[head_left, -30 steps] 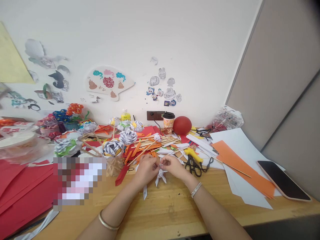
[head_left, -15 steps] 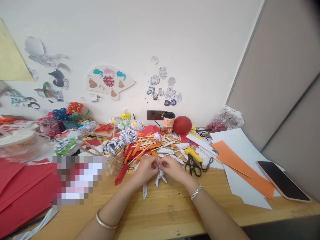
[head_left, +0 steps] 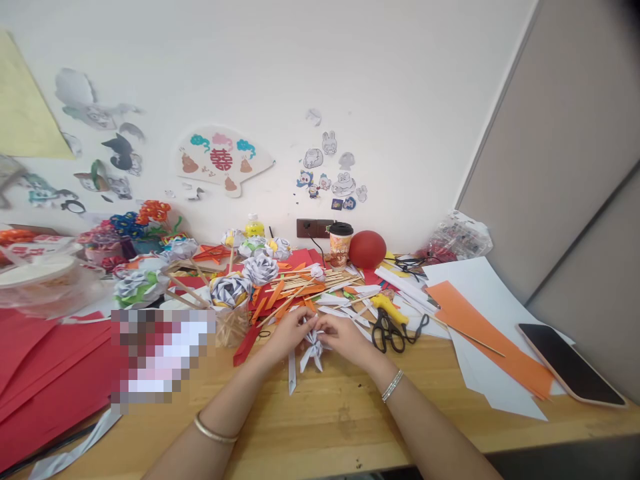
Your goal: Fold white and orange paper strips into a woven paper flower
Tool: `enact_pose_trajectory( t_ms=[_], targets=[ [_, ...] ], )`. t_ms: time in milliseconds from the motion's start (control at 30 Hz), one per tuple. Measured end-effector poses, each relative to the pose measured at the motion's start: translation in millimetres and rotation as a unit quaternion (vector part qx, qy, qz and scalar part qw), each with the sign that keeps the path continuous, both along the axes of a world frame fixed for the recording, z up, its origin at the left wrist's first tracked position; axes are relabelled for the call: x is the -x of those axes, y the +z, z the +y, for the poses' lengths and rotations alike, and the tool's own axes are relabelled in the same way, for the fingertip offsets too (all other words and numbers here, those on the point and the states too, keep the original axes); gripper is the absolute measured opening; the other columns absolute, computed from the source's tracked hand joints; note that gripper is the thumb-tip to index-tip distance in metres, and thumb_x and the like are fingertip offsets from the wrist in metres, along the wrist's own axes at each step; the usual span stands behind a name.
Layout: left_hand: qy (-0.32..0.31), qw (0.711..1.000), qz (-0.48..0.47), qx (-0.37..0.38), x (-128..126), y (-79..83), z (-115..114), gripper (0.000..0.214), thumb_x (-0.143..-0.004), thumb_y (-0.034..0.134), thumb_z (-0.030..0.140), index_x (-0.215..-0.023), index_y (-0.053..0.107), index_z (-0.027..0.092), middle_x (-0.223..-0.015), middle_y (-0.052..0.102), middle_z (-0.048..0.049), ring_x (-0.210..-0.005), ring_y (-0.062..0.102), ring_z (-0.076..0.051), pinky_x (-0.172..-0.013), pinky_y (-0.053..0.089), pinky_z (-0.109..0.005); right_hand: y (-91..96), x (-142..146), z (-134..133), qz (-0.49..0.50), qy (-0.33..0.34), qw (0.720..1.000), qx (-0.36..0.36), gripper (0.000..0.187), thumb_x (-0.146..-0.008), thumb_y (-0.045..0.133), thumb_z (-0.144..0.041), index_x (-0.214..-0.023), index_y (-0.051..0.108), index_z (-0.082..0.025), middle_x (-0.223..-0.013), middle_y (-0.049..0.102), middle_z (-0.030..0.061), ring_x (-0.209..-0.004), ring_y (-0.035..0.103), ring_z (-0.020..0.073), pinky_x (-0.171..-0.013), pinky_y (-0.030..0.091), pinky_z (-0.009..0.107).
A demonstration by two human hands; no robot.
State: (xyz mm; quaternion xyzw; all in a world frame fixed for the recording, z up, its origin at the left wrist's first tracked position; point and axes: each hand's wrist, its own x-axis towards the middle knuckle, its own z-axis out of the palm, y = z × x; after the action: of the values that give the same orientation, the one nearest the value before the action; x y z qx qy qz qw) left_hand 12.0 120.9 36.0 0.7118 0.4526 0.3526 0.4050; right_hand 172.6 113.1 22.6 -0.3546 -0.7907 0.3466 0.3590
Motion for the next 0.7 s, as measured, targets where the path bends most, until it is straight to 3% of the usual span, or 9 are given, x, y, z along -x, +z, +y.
enact_pose_trajectory(
  t_ms=[200, 333, 433, 700],
  targets=[
    [0.042, 0.996, 0.011, -0.083, -3.3, 0.6, 1.8, 0.023, -0.075, 0.046, 0.038, -0.068, 0.051, 0.016, -0.061, 0.051, 0.0019, -0.052, 0.049, -0.011, -0.047, 0.039, -0.021, 8.8, 0.2, -3.2, -0.057, -0.045, 0.991, -0.116, 0.015, -0.075, 0.052, -0.011, -0.085, 0.059, -0.02, -0.084, 0.06, 0.0009, -0.08, 0.054, 0.014, -0.074, 0.04, 0.026],
    [0.068, 0.989, 0.037, -0.126, -4.8, -0.6, 2.5, 0.021, -0.075, 0.045, 0.035, -0.067, 0.051, 0.016, -0.06, 0.053, 0.0014, -0.056, 0.049, -0.013, -0.052, 0.038, -0.022, 6.5, 0.1, -2.7, -0.067, -0.047, 0.988, -0.13, 0.015, -0.077, 0.052, -0.013, -0.089, 0.059, -0.02, -0.086, 0.061, 0.0016, -0.079, 0.054, 0.013, -0.072, 0.04, 0.024],
    [0.073, 0.986, 0.049, -0.14, -6.0, -2.9, 2.0, 0.02, -0.075, 0.046, 0.034, -0.067, 0.051, 0.017, -0.06, 0.053, 0.0015, -0.057, 0.049, -0.013, -0.053, 0.037, -0.022, 0.7, -1.5, 1.0, -0.078, -0.057, 0.985, -0.142, 0.01, -0.076, 0.055, -0.014, -0.084, 0.059, -0.019, -0.081, 0.061, 0.0009, -0.075, 0.054, 0.0124, -0.069, 0.041, 0.023],
    [0.093, 0.982, 0.067, -0.15, -7.5, -0.4, -0.8, 0.018, -0.074, 0.046, 0.032, -0.064, 0.05, 0.018, -0.059, 0.053, 0.0017, -0.056, 0.049, -0.013, -0.054, 0.036, -0.023, -1.6, -3.5, 2.7, -0.133, -0.037, 0.956, -0.259, 0.012, -0.078, 0.051, -0.013, -0.082, 0.062, -0.017, -0.078, 0.062, 0.0035, -0.077, 0.053, 0.0147, -0.07, 0.04, 0.025]
  ],
)
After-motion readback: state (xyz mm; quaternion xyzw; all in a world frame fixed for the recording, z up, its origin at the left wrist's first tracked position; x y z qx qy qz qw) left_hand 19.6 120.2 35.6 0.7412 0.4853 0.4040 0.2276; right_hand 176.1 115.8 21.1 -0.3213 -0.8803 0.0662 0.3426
